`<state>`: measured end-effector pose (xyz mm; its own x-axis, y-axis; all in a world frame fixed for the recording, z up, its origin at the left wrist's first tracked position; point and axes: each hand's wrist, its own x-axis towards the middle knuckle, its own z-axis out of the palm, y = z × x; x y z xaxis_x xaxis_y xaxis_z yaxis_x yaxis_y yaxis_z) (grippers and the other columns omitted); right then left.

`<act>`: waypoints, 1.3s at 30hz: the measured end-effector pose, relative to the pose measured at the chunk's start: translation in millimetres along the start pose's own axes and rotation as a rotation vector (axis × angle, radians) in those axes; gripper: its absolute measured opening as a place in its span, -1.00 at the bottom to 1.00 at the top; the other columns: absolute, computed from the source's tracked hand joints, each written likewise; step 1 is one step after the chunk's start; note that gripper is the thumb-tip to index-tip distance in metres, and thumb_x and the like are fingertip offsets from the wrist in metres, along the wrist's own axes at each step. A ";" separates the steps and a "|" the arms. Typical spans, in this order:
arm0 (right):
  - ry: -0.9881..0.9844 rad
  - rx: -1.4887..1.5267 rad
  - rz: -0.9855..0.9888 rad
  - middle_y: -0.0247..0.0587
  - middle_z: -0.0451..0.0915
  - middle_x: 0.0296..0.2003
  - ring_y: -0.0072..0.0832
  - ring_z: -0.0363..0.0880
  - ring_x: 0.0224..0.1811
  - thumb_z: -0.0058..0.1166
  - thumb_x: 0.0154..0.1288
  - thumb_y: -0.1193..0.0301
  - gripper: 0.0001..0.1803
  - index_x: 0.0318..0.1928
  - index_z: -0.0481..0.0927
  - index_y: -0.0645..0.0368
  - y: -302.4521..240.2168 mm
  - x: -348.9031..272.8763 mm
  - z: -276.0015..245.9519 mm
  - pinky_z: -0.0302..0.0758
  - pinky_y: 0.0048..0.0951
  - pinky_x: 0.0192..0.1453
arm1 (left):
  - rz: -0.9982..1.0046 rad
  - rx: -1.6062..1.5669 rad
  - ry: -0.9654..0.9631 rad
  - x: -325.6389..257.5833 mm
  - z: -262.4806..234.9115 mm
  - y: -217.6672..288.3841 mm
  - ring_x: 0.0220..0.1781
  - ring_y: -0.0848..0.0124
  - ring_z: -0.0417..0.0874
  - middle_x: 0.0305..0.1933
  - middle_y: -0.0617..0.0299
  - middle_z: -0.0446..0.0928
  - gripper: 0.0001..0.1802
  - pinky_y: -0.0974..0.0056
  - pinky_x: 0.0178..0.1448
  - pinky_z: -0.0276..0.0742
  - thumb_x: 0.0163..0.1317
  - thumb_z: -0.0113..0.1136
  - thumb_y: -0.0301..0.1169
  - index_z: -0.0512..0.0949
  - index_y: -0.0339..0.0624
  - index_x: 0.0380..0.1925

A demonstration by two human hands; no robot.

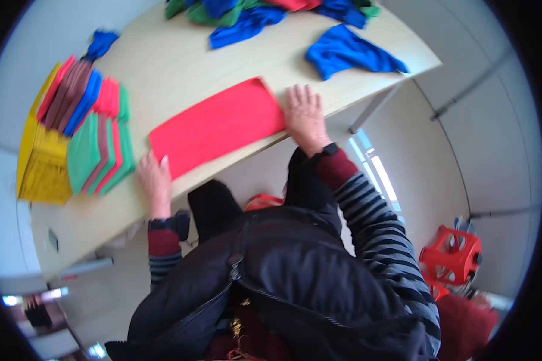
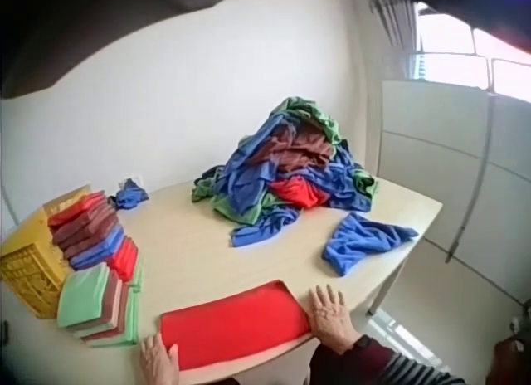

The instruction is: The person folds a green cloth by hand and places it on a stack, then repeats the process with a red cloth and a blue cloth.

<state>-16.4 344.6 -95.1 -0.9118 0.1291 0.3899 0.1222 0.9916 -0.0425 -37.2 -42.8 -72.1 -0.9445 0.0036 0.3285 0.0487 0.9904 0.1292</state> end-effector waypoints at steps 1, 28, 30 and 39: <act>-0.009 -0.127 -0.018 0.06 0.32 0.38 0.00 0.16 0.50 0.00 0.39 0.26 -0.39 0.39 0.32 0.21 7.2 0.3 -1.8 0.06 0.05 0.55 | -0.029 0.025 -0.018 4.4 1.5 3.4 0.13 -0.07 0.53 0.08 -0.12 0.55 -0.52 -0.07 0.22 0.42 0.35 0.20 -0.13 0.54 -0.29 0.09; -0.237 0.337 -0.353 0.02 0.15 0.49 0.00 0.02 0.57 -0.24 0.53 -0.02 -0.29 0.49 0.19 0.16 -179.0 21.7 -10.7 -0.02 0.10 0.57 | -0.441 -1.716 -0.377 29.3 -47.9 -41.9 0.15 0.33 0.63 0.08 0.14 0.63 -0.56 0.21 0.30 0.52 0.29 0.24 -0.54 0.48 -0.27 0.17; -0.259 0.312 -0.366 0.02 0.14 0.50 0.00 0.03 0.56 -0.25 0.54 -0.02 -0.30 0.49 0.19 0.15 -188.7 23.3 -11.7 -0.02 0.10 0.57 | -0.470 -1.749 -0.359 32.3 -58.5 -41.4 0.13 0.33 0.65 0.07 0.14 0.63 -0.58 0.22 0.27 0.56 0.32 0.24 -0.50 0.48 -0.26 0.17; -0.161 0.272 -0.455 0.02 0.18 0.47 0.00 0.06 0.55 -0.20 0.52 0.07 -0.35 0.46 0.25 0.18 -202.4 11.4 -11.5 0.00 0.10 0.56 | -0.413 -1.744 -0.434 60.9 -70.9 -13.1 -0.08 0.40 0.71 -0.07 0.21 0.65 -0.73 0.29 0.04 0.63 0.34 0.25 -0.40 0.55 -0.23 -0.01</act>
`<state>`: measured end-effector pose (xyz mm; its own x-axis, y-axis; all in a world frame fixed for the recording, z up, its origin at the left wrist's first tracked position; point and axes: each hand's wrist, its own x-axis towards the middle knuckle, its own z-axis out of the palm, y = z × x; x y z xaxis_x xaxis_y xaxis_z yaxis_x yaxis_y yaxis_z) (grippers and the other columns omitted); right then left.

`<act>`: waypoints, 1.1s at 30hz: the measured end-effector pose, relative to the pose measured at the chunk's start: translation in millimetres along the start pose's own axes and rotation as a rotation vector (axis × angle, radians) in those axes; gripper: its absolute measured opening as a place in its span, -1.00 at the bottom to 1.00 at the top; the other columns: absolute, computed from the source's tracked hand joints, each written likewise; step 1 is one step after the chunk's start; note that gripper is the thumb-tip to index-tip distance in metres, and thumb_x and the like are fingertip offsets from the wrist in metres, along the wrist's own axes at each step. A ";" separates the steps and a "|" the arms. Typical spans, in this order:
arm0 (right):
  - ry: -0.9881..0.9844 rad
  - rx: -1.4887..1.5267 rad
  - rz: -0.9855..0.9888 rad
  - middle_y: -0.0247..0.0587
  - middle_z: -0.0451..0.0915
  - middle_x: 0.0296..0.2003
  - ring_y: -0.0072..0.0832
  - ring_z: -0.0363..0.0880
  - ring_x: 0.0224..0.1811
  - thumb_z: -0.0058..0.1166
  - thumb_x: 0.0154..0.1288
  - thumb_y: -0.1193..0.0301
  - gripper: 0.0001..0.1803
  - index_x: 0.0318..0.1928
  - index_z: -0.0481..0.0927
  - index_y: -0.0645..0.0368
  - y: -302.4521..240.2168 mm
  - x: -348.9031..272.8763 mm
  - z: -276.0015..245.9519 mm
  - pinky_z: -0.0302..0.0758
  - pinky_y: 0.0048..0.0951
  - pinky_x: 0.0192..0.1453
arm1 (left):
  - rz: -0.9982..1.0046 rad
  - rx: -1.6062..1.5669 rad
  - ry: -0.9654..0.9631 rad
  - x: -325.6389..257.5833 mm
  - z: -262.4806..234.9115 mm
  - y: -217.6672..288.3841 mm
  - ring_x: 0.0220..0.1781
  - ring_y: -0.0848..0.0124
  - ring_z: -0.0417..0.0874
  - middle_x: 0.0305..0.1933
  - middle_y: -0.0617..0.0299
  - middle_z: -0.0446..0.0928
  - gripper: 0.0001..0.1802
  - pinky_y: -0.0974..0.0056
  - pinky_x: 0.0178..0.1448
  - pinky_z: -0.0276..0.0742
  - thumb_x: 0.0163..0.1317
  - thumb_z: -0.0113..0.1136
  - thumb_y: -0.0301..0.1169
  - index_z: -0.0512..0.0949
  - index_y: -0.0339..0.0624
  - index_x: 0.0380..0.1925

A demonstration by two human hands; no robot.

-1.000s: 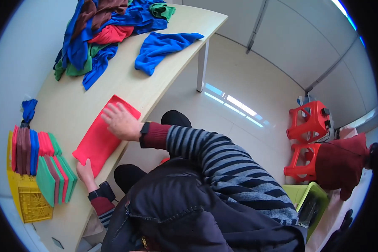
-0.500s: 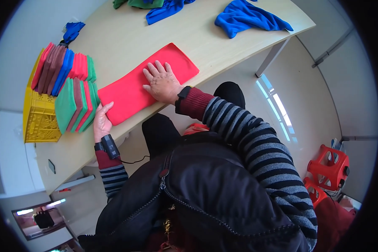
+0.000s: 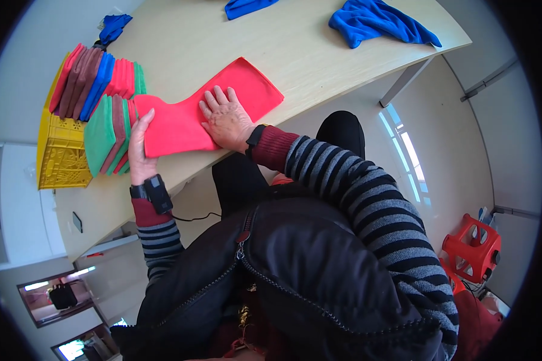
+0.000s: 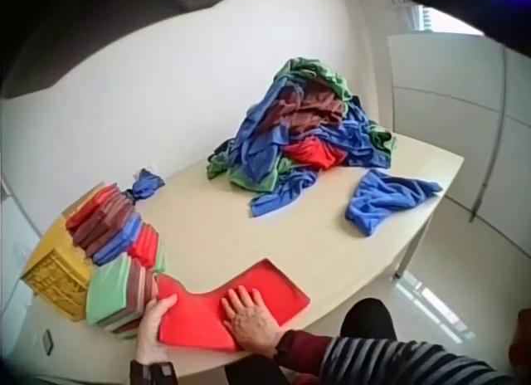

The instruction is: The person folds a green cloth by hand and places it on a stack, then repeats the process with a red cloth and a blue cloth.

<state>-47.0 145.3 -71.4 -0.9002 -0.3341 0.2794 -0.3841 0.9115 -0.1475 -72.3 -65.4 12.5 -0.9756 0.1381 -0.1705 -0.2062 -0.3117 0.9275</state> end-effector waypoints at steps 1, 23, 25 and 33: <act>-0.034 -0.001 -0.029 0.02 0.19 0.47 -0.01 0.07 0.55 -0.15 0.49 0.09 -0.35 0.45 0.26 0.19 1.6 -3.4 -6.6 0.00 0.09 0.56 | 0.033 0.017 -0.001 5.1 10.2 -1.1 -0.12 0.42 0.70 -0.11 0.23 0.65 -0.76 0.30 0.00 0.62 0.33 0.26 -0.40 0.55 -0.23 -0.05; -0.230 0.048 -0.236 -0.02 0.34 0.38 -0.04 0.14 0.52 -0.03 0.37 0.11 -0.36 0.37 0.39 0.16 13.9 -97.7 -32.5 -0.14 0.09 0.63 | 0.372 1.258 0.022 100.1 150.7 -112.3 -0.53 0.44 0.61 -0.49 0.22 0.61 -0.78 0.29 -0.44 0.49 0.11 0.30 -0.32 0.55 -0.27 -0.45; -0.241 0.041 -0.236 -0.02 0.35 0.37 -0.05 0.15 0.51 -0.03 0.36 0.12 -0.36 0.37 0.39 0.17 14.9 -97.0 -32.1 -0.13 0.08 0.63 | 0.411 1.325 0.014 94.6 155.0 -111.8 -0.52 0.43 0.62 -0.46 0.22 0.62 -0.75 0.33 -0.43 0.50 0.19 0.29 -0.29 0.55 -0.28 -0.40; 0.035 0.081 -0.182 0.01 0.37 0.33 -0.10 0.22 0.48 0.17 0.24 0.13 -0.24 0.37 0.35 0.25 15.2 -103.5 -16.3 -0.02 0.01 0.61 | 0.432 0.687 -0.069 39.0 114.2 -83.1 -0.32 0.40 0.68 -0.29 0.13 0.62 -0.72 0.39 -0.24 0.59 0.53 0.02 -0.26 0.54 -0.29 -0.12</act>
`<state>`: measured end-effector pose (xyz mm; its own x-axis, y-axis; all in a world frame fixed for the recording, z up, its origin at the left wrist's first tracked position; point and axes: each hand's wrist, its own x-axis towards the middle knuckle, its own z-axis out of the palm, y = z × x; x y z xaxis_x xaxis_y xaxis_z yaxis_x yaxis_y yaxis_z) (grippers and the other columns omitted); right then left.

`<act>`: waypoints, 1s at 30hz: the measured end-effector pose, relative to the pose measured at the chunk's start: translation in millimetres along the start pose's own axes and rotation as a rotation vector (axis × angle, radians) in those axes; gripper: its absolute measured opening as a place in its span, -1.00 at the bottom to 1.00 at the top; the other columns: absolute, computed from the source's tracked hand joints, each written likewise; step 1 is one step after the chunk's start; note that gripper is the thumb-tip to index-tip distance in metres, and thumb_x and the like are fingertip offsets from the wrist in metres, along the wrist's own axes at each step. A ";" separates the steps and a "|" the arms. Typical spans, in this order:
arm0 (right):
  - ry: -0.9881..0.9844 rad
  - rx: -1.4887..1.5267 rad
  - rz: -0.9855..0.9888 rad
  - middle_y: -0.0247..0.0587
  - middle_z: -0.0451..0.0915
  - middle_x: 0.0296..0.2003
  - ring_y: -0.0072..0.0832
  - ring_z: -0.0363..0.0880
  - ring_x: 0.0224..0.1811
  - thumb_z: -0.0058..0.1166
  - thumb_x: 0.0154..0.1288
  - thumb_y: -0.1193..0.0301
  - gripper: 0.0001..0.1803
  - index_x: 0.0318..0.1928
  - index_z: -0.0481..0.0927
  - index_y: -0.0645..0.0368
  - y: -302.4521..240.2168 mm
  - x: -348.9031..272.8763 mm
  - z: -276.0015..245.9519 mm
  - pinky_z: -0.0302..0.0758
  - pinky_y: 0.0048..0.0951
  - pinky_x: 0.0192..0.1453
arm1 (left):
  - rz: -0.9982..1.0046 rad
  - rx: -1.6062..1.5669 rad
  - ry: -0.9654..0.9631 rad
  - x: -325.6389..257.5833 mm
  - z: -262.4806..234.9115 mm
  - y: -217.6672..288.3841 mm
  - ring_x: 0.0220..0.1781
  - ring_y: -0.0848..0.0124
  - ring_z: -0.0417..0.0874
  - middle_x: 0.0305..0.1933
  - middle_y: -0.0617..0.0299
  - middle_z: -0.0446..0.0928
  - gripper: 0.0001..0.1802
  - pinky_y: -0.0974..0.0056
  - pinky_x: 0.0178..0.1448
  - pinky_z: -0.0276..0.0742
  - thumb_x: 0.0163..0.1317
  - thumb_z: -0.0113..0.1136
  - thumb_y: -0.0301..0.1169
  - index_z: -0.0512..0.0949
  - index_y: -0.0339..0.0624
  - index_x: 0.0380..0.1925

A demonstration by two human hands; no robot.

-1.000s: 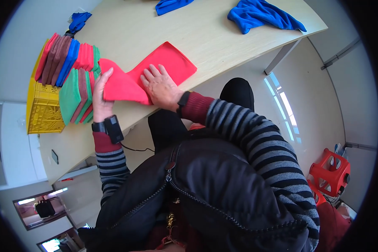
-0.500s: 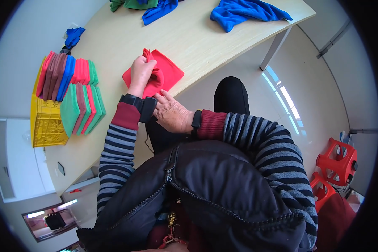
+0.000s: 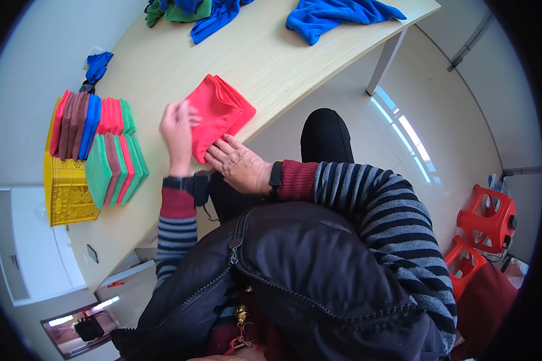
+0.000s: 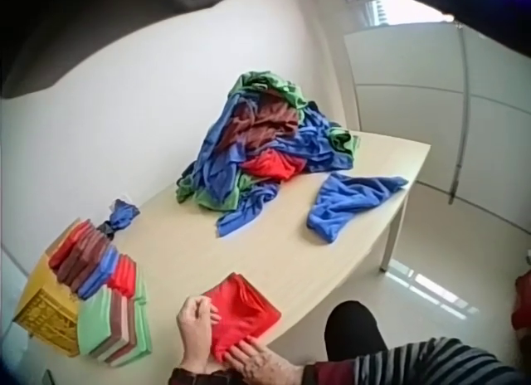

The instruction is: The person folds a green cloth by hand and places it on a stack, then repeats the process with a red cloth and a blue cloth.

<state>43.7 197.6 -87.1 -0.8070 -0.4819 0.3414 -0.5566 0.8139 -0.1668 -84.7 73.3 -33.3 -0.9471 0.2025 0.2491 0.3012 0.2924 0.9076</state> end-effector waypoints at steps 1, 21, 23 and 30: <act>0.007 0.017 -0.012 0.01 0.36 0.34 -0.09 0.21 0.48 0.18 0.23 0.13 -0.22 0.38 0.33 0.26 -0.5 0.8 0.2 -0.01 0.00 0.61 | 0.089 0.120 0.088 -9.4 -14.0 -11.8 -0.20 0.31 0.72 -0.20 0.06 0.65 -0.72 0.32 -0.13 0.64 0.53 0.00 -0.30 0.54 -0.30 -0.05; 0.074 0.330 0.162 0.08 0.35 0.35 -0.12 0.16 0.52 -0.05 0.45 0.07 -0.39 0.32 0.37 0.22 18.2 76.3 -11.5 0.07 -0.04 0.56 | 0.251 1.209 -0.458 -59.9 -20.9 -20.8 0.64 0.04 -0.02 0.63 0.05 -0.03 -0.29 -0.21 0.60 -0.12 0.48 -0.08 -0.10 0.09 -0.18 0.51; 0.093 0.217 0.168 0.04 0.33 0.38 -0.15 0.13 0.54 -0.09 0.48 0.04 -0.37 0.35 0.35 0.21 25.0 81.6 3.1 0.05 -0.06 0.57 | 0.258 1.116 -0.390 -61.4 -18.4 -28.3 0.64 0.05 -0.03 0.63 0.06 -0.03 -0.29 -0.21 0.61 -0.13 0.48 -0.09 -0.10 0.09 -0.18 0.52; 0.051 0.030 0.238 -0.11 0.17 0.51 -0.18 0.03 0.59 -0.24 0.53 -0.02 -0.31 0.47 0.25 0.13 67.4 70.5 6.0 -0.11 -0.09 0.63 | 0.247 0.845 -0.247 -64.8 -21.7 -37.4 0.66 0.10 -0.07 0.63 0.08 -0.02 -0.32 -0.19 0.61 -0.16 0.51 -0.14 -0.11 0.08 -0.14 0.53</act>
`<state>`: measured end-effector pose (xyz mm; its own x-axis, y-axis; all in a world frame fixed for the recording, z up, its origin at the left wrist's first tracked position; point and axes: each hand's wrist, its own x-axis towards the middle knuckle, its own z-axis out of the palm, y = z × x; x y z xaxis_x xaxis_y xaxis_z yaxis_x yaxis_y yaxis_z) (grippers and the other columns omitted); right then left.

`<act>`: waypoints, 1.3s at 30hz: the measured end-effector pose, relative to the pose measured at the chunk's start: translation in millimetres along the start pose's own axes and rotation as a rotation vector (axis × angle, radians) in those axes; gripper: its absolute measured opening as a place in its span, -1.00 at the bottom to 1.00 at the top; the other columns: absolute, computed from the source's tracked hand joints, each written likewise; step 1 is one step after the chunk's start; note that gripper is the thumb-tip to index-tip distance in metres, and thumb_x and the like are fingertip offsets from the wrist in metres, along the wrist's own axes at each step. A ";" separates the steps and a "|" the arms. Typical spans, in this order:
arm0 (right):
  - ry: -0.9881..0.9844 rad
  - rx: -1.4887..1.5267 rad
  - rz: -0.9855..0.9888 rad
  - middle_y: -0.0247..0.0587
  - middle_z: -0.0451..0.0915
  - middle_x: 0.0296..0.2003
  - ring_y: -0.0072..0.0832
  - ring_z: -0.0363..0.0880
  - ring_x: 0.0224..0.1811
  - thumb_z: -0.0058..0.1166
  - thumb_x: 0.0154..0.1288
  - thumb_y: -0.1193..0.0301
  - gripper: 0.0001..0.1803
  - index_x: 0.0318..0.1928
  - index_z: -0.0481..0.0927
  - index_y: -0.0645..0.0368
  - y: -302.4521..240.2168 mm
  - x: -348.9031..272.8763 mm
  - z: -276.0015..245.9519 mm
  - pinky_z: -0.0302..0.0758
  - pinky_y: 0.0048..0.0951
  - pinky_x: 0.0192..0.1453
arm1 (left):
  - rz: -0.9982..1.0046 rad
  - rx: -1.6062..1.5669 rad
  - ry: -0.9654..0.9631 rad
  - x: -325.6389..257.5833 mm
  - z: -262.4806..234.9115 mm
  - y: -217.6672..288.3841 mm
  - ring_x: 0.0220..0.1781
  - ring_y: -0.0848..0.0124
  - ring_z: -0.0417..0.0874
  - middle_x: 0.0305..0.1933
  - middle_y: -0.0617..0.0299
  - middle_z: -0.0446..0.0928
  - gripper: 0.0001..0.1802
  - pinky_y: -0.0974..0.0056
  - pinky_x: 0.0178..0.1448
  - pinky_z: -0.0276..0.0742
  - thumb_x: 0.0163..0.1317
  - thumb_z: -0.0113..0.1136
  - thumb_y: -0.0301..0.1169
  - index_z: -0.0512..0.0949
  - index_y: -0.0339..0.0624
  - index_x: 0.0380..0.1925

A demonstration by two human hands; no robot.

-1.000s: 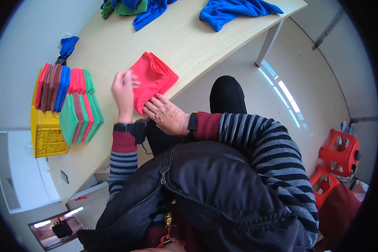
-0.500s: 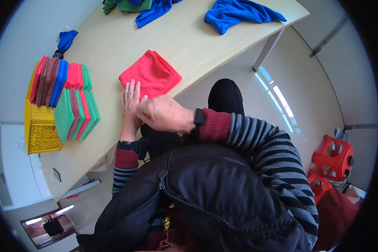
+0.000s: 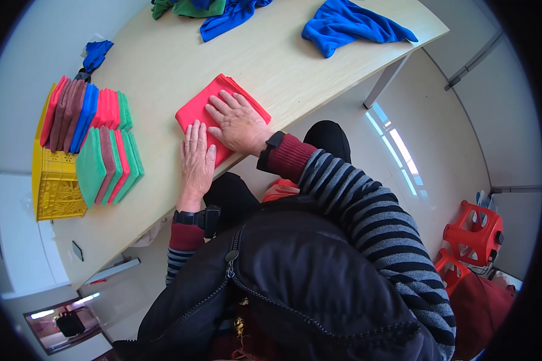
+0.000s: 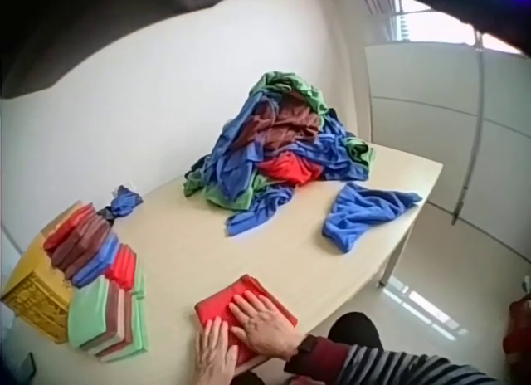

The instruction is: The person folds a green cloth by hand and places it on a stack, then repeats the process with a red cloth and a blue cloth.

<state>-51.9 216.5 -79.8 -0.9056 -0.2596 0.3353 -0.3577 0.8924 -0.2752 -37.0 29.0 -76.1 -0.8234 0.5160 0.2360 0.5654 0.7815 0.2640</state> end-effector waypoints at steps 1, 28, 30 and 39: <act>0.001 -0.005 -0.006 -0.11 0.17 0.51 -0.18 0.03 0.59 -0.24 0.53 -0.02 -0.31 0.47 0.25 0.13 5.2 0.3 -1.6 -0.11 -0.09 0.63 | -0.004 -0.005 -0.001 0.4 0.5 1.0 0.66 0.11 -0.07 0.63 0.08 -0.02 -0.32 -0.19 0.61 -0.16 0.51 -0.14 -0.12 0.08 -0.14 0.53; -0.001 -0.119 0.008 -0.10 0.18 0.50 -0.19 0.03 0.59 -0.30 0.56 -0.04 -0.33 0.47 0.24 0.11 13.3 20.5 -1.0 -0.03 -0.11 0.61 | -0.292 -0.842 -0.043 101.7 1.9 -121.4 -0.03 0.46 0.63 -0.03 0.21 0.66 -0.72 0.35 0.11 0.52 0.40 0.17 -0.38 0.57 -0.26 0.04; -0.007 -0.124 0.019 -0.12 0.18 0.50 -0.20 0.03 0.59 -0.30 0.56 -0.04 -0.32 0.47 0.25 0.11 13.4 19.7 3.1 -0.04 -0.12 0.62 | -0.308 -0.777 -0.031 100.3 -0.7 -117.2 -0.08 0.42 0.65 -0.07 0.22 0.67 -0.75 0.34 0.08 0.53 0.39 0.19 -0.38 0.59 -0.25 -0.01; -0.013 -0.128 0.032 -0.16 0.19 0.50 -0.22 0.04 0.59 -0.29 0.55 -0.11 -0.30 0.48 0.25 0.05 27.3 17.8 4.2 -0.07 -0.10 0.63 | 0.213 0.030 0.355 10.6 -36.7 29.4 -0.09 0.11 0.56 -0.17 0.14 0.52 -0.69 0.04 0.08 0.46 0.11 0.42 -0.27 0.58 -0.09 -0.18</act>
<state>-78.8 234.7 -85.2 -0.9193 -0.2346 0.3160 -0.2975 0.9399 -0.1675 -27.3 44.6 -31.4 -0.6172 0.5186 0.5917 0.7156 0.6826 0.1482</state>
